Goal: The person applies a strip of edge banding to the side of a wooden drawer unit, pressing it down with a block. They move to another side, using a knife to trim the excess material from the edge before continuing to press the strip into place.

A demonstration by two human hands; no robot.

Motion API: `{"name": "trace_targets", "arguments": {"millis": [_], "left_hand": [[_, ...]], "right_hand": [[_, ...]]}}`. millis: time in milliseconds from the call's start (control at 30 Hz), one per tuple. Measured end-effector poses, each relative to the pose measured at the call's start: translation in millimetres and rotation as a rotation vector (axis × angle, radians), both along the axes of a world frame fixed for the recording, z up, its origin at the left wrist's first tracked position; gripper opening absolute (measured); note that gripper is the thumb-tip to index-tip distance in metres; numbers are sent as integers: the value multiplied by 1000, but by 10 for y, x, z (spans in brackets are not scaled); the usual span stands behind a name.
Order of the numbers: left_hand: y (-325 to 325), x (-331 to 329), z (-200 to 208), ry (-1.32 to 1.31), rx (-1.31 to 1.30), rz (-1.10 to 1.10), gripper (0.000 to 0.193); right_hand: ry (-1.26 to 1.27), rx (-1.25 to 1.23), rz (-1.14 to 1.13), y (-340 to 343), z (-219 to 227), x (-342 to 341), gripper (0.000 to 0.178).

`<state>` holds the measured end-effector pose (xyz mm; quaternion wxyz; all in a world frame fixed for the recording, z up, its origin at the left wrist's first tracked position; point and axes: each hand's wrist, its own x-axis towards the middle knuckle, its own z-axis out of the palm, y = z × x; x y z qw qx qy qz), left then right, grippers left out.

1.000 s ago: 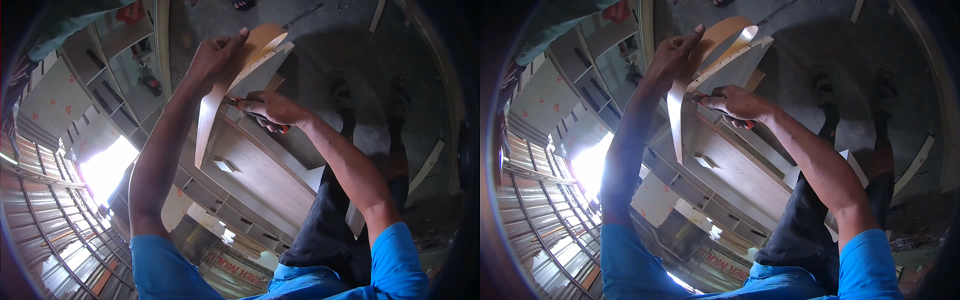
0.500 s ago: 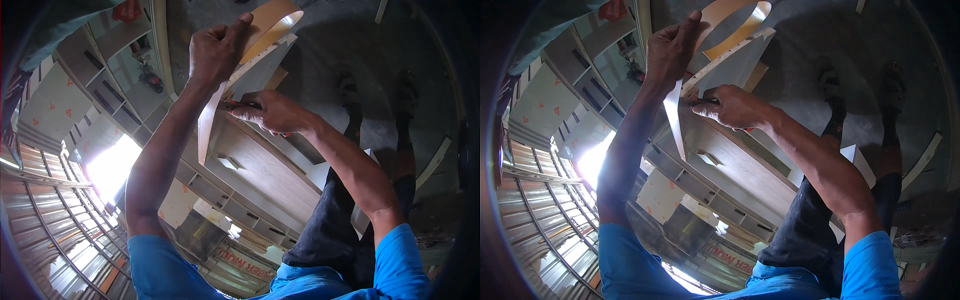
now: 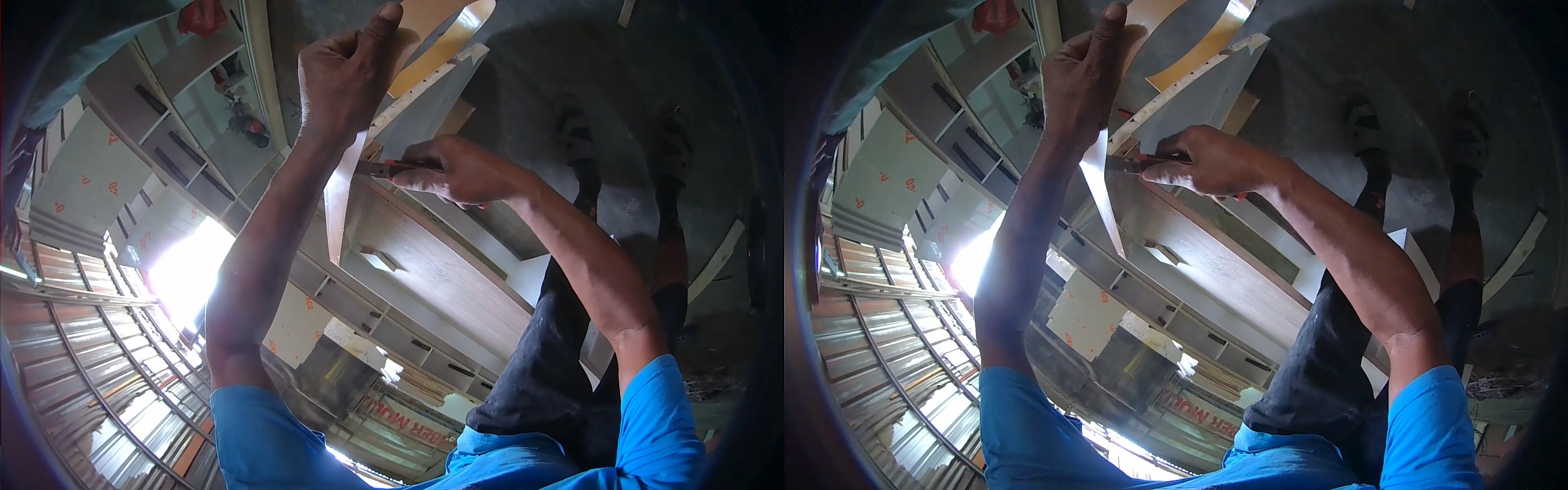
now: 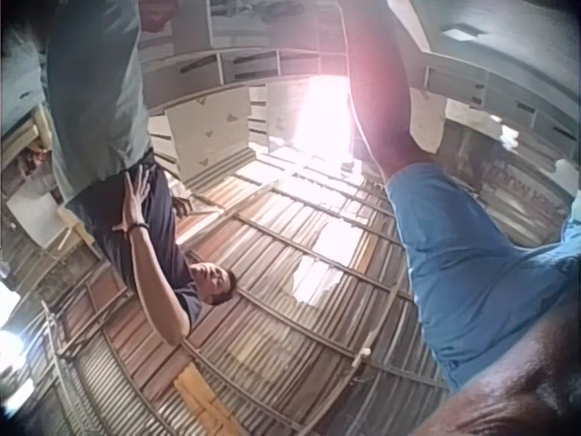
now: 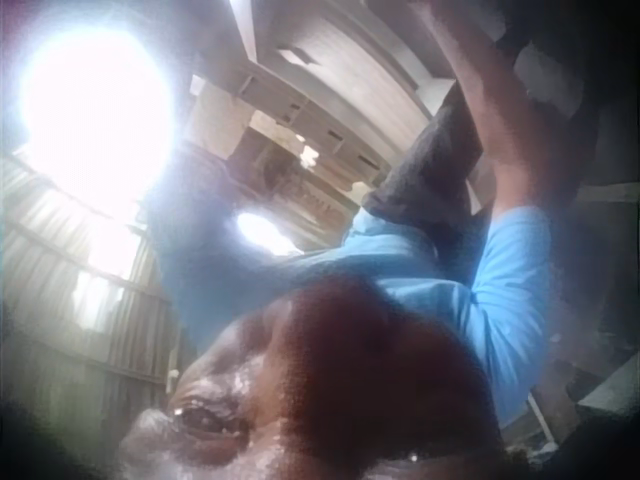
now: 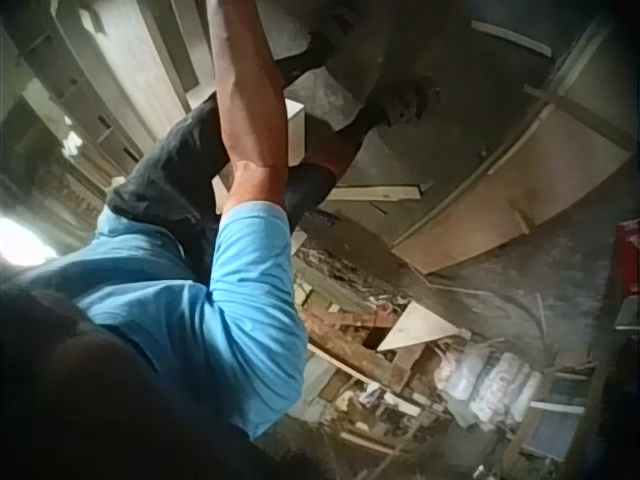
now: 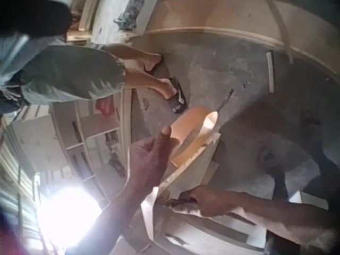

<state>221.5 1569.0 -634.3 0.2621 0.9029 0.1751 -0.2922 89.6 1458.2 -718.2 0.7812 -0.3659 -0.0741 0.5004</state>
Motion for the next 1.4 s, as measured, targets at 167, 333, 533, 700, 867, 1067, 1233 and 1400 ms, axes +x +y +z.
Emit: {"name": "trace_targets", "arguments": {"millis": [167,333,533,700,867,1067,1233,1400], "left_hand": [[-13,-46,-70,-130,-16,-28,67],[2,-1,-6,1,109,-61,72],[17,-49,49,0,53,-42,69],[36,46,77,119,88,10,72],[58,52,103,191,92,38,72],[9,29,85,67,-15,-7,66],[-13,43,108,163,46,-40,67],[4,-29,22,-10,-79,-55,63]], "right_hand": [[-37,21,-14,-82,-22,-19,41],[-14,38,25,-16,-174,-157,38],[-182,-7,-3,-269,-228,-456,48],[197,25,69,-436,-197,-349,42],[286,18,-17,-163,-121,-119,47],[191,-13,114,92,6,212,49],[-27,-125,161,195,12,291,57],[-267,-129,-100,403,-52,208,65]]}}
